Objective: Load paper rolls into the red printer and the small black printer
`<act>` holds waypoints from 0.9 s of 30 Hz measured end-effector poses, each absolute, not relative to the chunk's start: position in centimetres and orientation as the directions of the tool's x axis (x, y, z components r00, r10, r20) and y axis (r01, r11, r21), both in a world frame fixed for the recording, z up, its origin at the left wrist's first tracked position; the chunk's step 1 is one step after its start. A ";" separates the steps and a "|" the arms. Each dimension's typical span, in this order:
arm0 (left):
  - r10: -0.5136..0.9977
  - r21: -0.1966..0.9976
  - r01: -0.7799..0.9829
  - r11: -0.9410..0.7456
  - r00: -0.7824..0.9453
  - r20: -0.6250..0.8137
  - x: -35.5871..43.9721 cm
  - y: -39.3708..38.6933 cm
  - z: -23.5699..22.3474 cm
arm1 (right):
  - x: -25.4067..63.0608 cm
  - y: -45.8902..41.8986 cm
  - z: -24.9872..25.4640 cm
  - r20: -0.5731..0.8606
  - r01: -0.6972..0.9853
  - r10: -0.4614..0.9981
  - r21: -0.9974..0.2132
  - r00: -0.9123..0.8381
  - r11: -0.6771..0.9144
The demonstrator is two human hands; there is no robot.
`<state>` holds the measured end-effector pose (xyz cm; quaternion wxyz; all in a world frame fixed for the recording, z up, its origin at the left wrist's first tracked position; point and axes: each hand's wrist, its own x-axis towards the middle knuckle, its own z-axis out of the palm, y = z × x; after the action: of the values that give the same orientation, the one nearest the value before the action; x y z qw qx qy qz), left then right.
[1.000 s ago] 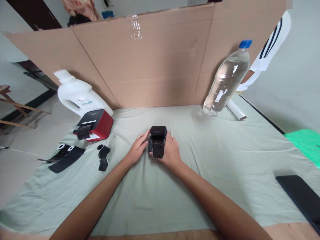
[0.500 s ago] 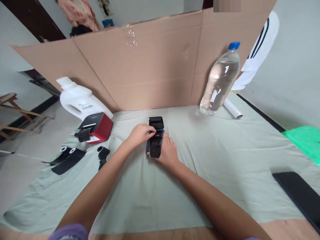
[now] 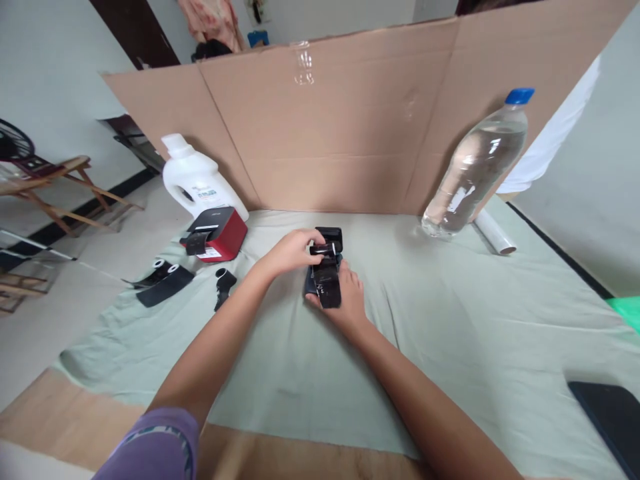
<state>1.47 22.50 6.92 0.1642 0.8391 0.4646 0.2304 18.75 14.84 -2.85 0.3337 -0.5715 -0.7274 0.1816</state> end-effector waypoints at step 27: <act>0.846 0.278 0.866 0.415 -0.480 0.234 -26.2 9.9 4.3 | 18.6 15.3 -2.3 0.274 0.774 0.947 -0.558 -0.169 0.300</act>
<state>-26.23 9.94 4.26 -0.0284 0.5091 0.8406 0.1824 18.63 15.29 -2.27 0.2948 -0.5731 -0.7505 0.1466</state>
